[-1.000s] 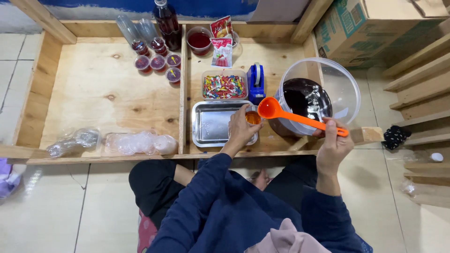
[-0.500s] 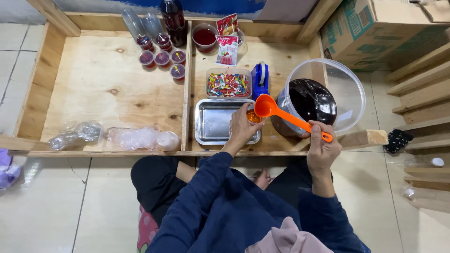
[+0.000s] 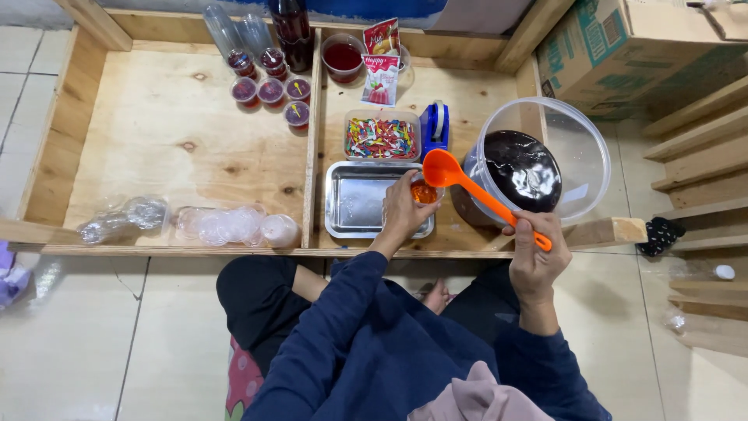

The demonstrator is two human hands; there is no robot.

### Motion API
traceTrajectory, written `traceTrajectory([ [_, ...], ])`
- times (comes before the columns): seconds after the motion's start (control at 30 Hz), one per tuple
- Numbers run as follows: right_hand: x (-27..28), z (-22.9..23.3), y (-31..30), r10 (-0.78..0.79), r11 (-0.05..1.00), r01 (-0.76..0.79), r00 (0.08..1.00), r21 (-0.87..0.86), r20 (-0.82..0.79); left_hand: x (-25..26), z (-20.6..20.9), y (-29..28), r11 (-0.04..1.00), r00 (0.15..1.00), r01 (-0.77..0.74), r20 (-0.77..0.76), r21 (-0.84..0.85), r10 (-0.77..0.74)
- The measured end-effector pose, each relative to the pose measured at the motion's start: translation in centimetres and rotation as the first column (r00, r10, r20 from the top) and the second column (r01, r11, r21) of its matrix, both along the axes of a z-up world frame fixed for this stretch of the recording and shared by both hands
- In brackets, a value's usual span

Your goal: The person fills small plastic cups with a dark liquid from a large container using a ladle and then places small colorful items into the cups.

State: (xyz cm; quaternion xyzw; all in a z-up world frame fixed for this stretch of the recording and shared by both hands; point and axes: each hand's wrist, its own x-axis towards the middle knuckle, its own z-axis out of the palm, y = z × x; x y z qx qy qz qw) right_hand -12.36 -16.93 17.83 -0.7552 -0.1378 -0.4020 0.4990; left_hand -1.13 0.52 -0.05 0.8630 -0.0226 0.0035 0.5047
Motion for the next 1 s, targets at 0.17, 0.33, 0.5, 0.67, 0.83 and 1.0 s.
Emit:
traceTrajectory([
  [0.17, -0.3, 0.1, -0.6, 0.044, 0.99, -0.037, 0.998, -0.136, 0.051, -0.2, 0.8, 0.3, 0.999, 1.0, -0.003, 0.016, -0.032, 0.003],
  [0.33, -0.6, -0.3, -0.8, 0.092, 0.966, -0.06, 0.989, -0.25, 0.115, -0.5, 2.3, 0.6, 0.998, 1.0, -0.014, -0.007, -0.063, 0.014],
  [0.5, -0.9, -1.3, -0.7, 0.162, 0.935, -0.089, 0.968, -0.343, 0.19, 0.2, 0.9, 0.0, 0.997, 1.0, -0.011, 0.008, -0.077, 0.012],
  [0.67, -1.4, -2.3, -1.2, 0.083, 0.968, -0.047, 0.987, -0.248, 0.137, 0.6, 0.9, -0.4, 0.999, 1.0, -0.013, 0.02, -0.052, 0.014],
  [0.83, -1.0, -2.6, -3.0, -0.082, 0.997, 0.083, 0.994, -0.002, 0.072, 0.2, 2.0, -0.3, 0.999, 1.0, -0.003, -0.021, -0.05, 0.002],
  [1.0, 1.0, -2.7, -4.8, -0.309, 0.951, 0.309, 0.95, -0.012, -0.042, -0.2, 2.1, -0.3, 0.999, 1.0, 0.013, -0.005, -0.045, -0.013],
])
